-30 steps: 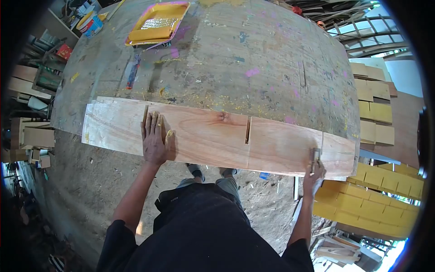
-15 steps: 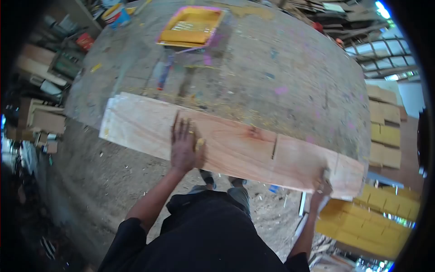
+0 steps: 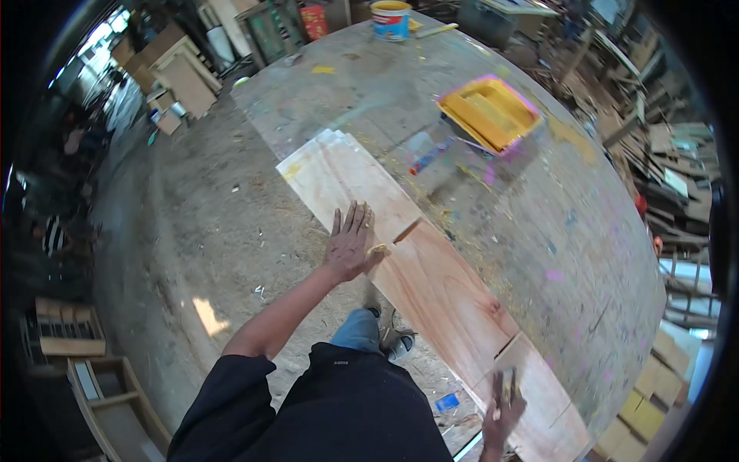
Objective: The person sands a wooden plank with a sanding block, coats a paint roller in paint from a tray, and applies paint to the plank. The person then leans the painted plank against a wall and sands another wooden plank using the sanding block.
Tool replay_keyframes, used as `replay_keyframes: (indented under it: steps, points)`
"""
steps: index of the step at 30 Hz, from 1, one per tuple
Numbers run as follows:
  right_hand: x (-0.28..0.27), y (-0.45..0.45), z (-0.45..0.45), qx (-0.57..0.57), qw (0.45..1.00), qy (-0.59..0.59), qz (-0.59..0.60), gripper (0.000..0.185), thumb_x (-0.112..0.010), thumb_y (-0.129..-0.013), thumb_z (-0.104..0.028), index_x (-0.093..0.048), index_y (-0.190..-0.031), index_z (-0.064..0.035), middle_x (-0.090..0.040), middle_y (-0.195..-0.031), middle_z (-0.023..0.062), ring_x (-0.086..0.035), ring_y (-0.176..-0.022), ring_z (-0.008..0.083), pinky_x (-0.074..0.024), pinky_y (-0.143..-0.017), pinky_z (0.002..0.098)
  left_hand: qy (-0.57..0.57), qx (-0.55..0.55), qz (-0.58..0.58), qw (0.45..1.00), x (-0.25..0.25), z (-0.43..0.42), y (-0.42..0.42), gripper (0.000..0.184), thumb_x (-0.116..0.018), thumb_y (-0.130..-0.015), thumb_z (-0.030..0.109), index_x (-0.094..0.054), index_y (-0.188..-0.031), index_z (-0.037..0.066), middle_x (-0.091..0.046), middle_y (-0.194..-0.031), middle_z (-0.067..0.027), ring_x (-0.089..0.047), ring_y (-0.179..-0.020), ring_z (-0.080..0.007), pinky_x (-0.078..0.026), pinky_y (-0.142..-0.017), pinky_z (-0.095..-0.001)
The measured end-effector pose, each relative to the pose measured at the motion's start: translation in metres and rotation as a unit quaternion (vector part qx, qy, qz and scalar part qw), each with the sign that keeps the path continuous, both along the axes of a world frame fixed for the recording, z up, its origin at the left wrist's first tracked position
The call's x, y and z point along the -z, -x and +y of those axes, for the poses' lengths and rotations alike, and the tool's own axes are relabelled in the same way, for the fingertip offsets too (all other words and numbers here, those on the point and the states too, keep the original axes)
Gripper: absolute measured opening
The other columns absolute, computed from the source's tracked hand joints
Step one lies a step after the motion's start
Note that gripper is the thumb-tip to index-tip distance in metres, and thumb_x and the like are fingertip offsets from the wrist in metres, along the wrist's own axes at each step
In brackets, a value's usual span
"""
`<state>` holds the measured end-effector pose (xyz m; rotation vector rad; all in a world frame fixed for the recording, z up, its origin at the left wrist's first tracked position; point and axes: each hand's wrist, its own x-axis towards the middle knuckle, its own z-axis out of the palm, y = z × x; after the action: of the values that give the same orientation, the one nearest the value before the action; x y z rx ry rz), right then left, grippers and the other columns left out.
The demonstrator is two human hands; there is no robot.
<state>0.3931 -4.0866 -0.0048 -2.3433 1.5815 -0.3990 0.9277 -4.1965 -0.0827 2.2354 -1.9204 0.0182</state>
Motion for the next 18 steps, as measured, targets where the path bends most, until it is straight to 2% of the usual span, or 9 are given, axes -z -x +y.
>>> replay_keyframes:
  steps: [3,6,7,8,10,11,12,14,18]
  points:
    - [0.027,0.057,0.012,-0.039,0.998,-0.044,0.029,0.041,-0.073,-0.079,-0.009,-0.074,-0.12,-0.0043,-0.062,-0.14,0.0249,-0.057,-0.12,0.0431,-0.0446,-0.102,0.0517,-0.031,0.004,0.016,0.999,-0.008,0.006,-0.019,0.099,-0.043,-0.101,0.069,-0.023,-0.164,-0.005,-0.02,-0.173,-0.0226,-0.01,-0.163,-0.0351,-0.001,-0.131,-0.0569]
    - [0.042,-0.024,-0.027,-0.235,0.971,-0.036,-0.038,0.037,-0.076,-0.079,-0.01,-0.075,-0.116,-0.0059,-0.063,-0.134,0.0237,-0.058,-0.109,0.0426,-0.0457,-0.096,0.0524,-0.025,0.004,0.076,0.997,-0.004,0.007,-0.025,0.093,-0.048,-0.103,0.062,-0.026,-0.163,-0.005,-0.021,-0.173,-0.0225,-0.009,-0.163,-0.0349,0.0,-0.131,-0.0564]
    - [0.026,-0.07,-0.038,-0.249,0.967,-0.053,-0.027,0.037,-0.077,-0.08,-0.01,-0.075,-0.116,-0.0062,-0.062,-0.133,0.0238,-0.058,-0.109,0.0431,-0.0456,-0.096,0.0527,0.007,0.02,0.111,0.994,0.003,0.011,-0.034,0.078,-0.054,-0.106,0.046,-0.032,-0.161,-0.004,-0.027,-0.17,-0.0235,-0.015,-0.162,-0.0346,-0.005,-0.132,-0.053]
    - [0.011,-0.119,-0.05,-0.262,0.963,-0.069,-0.017,0.036,-0.077,-0.08,-0.01,-0.075,-0.116,-0.0065,-0.061,-0.133,0.0239,-0.057,-0.109,0.0436,-0.0454,-0.096,0.053,0.008,0.008,0.112,0.994,0.005,0.014,-0.046,0.078,-0.054,-0.106,0.046,-0.032,-0.161,-0.004,-0.027,-0.17,-0.0235,-0.015,-0.162,-0.0346,-0.005,-0.132,-0.053]
    - [0.013,-0.182,-0.075,-0.303,0.95,-0.068,-0.012,0.04,-0.077,-0.08,-0.011,-0.075,-0.12,-0.0074,-0.059,-0.136,0.0225,-0.057,-0.114,0.0429,-0.0455,-0.098,0.0525,0.099,0.004,0.456,0.884,0.008,0.02,-0.07,0.069,-0.06,-0.103,0.033,-0.037,-0.159,-0.001,-0.034,-0.168,-0.0221,-0.026,-0.16,-0.0325,-0.012,-0.133,-0.0466]
    - [0.014,-0.212,-0.086,-0.331,0.941,-0.067,-0.007,0.044,-0.076,-0.081,-0.012,-0.074,-0.125,-0.0083,-0.058,-0.14,0.0212,-0.057,-0.118,0.0423,-0.0455,-0.1,0.0521,0.159,-0.025,0.42,0.893,0.008,0.03,-0.084,0.058,-0.059,-0.105,0.019,-0.042,-0.157,0.0,-0.044,-0.162,-0.0228,-0.04,-0.153,-0.0324,-0.024,-0.129,-0.0418]
    - [0.014,-0.243,-0.097,-0.349,0.935,-0.067,-0.004,0.045,-0.076,-0.082,-0.013,-0.073,-0.127,-0.0081,-0.057,-0.14,0.0224,-0.056,-0.118,0.0429,-0.0456,-0.1,0.0522,0.158,-0.033,0.428,0.889,0.005,0.041,-0.1,0.058,-0.059,-0.105,0.019,-0.042,-0.157,0.0,-0.044,-0.162,-0.0228,-0.04,-0.153,-0.0324,-0.024,-0.129,-0.0418]
    - [0.019,-0.305,-0.117,-0.391,0.919,-0.056,0.008,0.047,-0.074,-0.083,-0.014,-0.071,-0.13,-0.0081,-0.055,-0.142,0.0242,-0.056,-0.118,0.0438,-0.0459,-0.099,0.0524,0.218,-0.185,0.521,0.804,0.005,0.067,-0.131,0.053,-0.056,-0.106,0.017,-0.045,-0.154,-0.001,-0.052,-0.157,-0.0211,-0.047,-0.148,-0.031,-0.032,-0.124,-0.0389]
    - [0.027,-0.445,-0.148,-0.441,0.897,-0.019,0.009,0.051,-0.07,-0.082,-0.011,-0.069,-0.132,-0.0028,-0.058,-0.132,0.0257,-0.057,-0.111,0.0435,-0.048,-0.093,0.0506,0.22,-0.31,0.503,0.776,0.062,0.143,-0.189,0.053,-0.059,-0.105,0.017,-0.048,-0.153,-0.002,-0.057,-0.152,-0.0186,-0.052,-0.143,-0.0278,-0.037,-0.12,-0.0367]
